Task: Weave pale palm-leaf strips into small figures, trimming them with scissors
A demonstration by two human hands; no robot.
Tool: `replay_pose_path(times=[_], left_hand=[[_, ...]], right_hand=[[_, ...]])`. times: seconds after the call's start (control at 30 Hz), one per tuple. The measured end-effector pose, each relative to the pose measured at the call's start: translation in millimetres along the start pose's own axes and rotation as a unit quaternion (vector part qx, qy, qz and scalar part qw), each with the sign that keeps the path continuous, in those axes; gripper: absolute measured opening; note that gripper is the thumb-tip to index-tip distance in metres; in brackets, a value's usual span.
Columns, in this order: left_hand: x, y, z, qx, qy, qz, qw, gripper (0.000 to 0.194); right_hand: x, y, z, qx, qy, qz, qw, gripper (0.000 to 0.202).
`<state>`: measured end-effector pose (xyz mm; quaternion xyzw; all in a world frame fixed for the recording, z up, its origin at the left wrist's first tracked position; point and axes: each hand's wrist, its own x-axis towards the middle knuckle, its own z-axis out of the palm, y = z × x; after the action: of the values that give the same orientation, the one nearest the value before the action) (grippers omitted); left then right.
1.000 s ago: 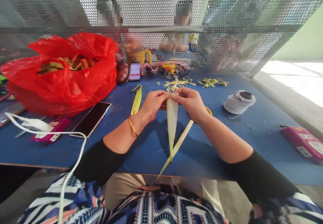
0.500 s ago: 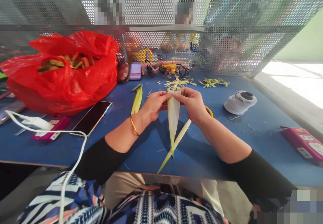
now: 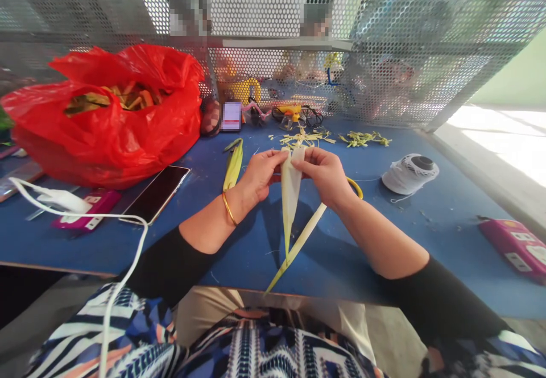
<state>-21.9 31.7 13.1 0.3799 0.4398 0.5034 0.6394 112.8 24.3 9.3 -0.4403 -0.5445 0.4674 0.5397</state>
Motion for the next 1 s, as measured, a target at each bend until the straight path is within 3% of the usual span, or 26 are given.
replay_pose_path(times=[0.3, 0.6, 0.67, 0.8, 1.0], left_hand=[[-6.1, -0.2, 5.4, -0.003, -0.016, -0.011, 1.0, 0.021], [-4.3, -2.0, 6.6, -0.012, 0.029, -0.01, 0.999, 0.023], [-2.7, -2.1, 5.6, -0.016, 0.034, -0.005, 0.999, 0.023], [-0.8, -2.5, 3.9, -0.022, 0.041, 0.006, 0.999, 0.023], [-4.0, -4.6, 6.4, -0.021, -0.016, -0.013, 1.0, 0.022]], right_hand=[[0.8, 4.2, 0.5, -0.003, 0.023, -0.001, 1.0, 0.023], [-3.2, 1.8, 3.5, -0.139, 0.073, -0.117, 0.981, 0.019], [-3.5, 1.6, 4.0, -0.106, 0.046, -0.097, 0.989, 0.019], [-1.9, 5.9, 2.6, -0.033, -0.033, 0.013, 0.999, 0.026], [2.4, 9.7, -1.1, -0.065, 0.034, -0.029, 0.997, 0.021]])
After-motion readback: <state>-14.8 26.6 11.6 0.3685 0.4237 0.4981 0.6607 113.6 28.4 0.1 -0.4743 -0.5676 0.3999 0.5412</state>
